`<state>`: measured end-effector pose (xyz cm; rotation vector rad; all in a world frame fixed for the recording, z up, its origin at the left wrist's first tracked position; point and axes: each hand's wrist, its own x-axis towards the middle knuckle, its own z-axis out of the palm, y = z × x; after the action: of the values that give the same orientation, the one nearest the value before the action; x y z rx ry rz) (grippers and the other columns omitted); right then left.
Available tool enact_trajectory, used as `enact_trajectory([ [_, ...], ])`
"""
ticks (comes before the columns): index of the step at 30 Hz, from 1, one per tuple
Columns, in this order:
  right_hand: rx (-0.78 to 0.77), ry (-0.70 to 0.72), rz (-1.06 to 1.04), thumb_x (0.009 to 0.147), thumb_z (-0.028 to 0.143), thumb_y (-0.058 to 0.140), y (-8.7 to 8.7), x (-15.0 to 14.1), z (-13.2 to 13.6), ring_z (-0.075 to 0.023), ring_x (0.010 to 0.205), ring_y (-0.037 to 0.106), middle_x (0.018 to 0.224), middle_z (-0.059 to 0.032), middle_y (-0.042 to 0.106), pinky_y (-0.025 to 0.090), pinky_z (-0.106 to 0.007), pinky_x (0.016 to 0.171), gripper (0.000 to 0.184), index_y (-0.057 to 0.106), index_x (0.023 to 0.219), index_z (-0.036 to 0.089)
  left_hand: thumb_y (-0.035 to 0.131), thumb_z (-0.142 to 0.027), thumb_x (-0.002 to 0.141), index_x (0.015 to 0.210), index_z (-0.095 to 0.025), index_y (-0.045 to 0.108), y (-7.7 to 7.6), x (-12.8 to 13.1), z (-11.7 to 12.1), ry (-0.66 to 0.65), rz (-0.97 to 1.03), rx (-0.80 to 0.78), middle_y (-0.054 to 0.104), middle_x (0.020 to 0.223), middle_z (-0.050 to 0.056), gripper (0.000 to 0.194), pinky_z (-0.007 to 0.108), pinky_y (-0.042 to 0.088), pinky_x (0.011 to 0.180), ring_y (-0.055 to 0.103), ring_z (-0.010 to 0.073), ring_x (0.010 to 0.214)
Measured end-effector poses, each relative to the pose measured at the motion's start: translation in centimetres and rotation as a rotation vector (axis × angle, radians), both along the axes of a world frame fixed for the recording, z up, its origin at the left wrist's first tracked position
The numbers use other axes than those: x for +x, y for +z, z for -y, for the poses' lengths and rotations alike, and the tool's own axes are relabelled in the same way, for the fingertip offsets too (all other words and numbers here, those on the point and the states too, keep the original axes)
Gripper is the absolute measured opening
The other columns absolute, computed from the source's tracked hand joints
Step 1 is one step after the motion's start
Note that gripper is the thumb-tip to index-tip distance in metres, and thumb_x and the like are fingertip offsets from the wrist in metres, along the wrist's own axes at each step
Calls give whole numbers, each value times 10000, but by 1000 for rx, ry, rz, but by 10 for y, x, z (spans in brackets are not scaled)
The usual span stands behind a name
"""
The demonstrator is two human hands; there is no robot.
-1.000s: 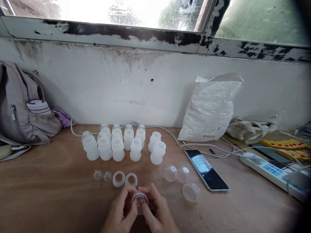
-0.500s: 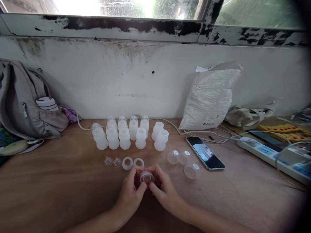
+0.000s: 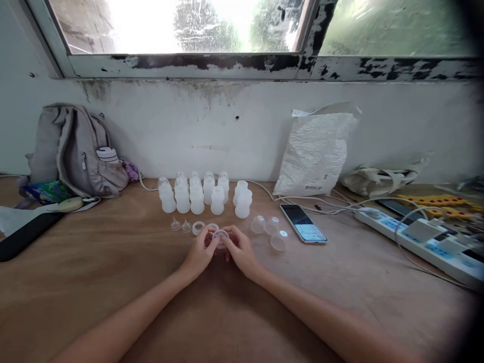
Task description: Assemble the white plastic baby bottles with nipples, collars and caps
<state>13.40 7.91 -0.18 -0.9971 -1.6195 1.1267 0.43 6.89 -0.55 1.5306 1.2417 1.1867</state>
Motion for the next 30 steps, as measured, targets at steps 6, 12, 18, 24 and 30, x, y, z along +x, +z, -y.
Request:
enact_trajectory([
  [6, 48, -5, -35, 770, 328, 438, -5, -2, 2, -55, 359, 419, 606, 27, 541, 340, -171, 320, 173, 507, 799, 172, 451, -334, 771, 846, -166, 477, -1, 0, 6, -7, 5, 47, 501, 597, -23, 186, 158, 338, 371, 453, 72, 445],
  [12, 85, -84, 17, 743, 292, 461, -13, -3, -1, -55, 324, 405, 495, 44, 502, 315, -158, 299, 136, 487, 706, 164, 466, -349, 752, 786, -165, 476, -4, -1, 3, -31, -1, 36, 479, 527, -36, 188, 150, 311, 331, 457, 74, 403],
  [18, 40, -70, 28, 736, 272, 448, -17, -4, -6, -60, 298, 406, 424, 63, 473, 295, -147, 274, 137, 426, 646, 171, 452, -305, 745, 724, -175, 434, -6, -2, -2, -74, 8, 31, 472, 482, -51, 132, 155, 304, 330, 433, 70, 363],
  [24, 89, -91, 69, 739, 283, 457, -13, -5, -2, -61, 305, 411, 435, 58, 486, 299, -148, 278, 139, 440, 660, 170, 447, -269, 742, 717, -176, 431, -8, -2, -4, -47, -23, 55, 450, 455, -57, 98, 149, 291, 318, 422, 70, 349],
  [30, 141, -94, 82, 755, 346, 466, -13, -4, 0, -63, 323, 421, 486, 46, 506, 312, -159, 290, 192, 493, 723, 159, 453, -300, 748, 779, -165, 469, -8, -2, -2, -11, -26, 77, 481, 513, -44, 139, 147, 288, 306, 424, 59, 344],
])
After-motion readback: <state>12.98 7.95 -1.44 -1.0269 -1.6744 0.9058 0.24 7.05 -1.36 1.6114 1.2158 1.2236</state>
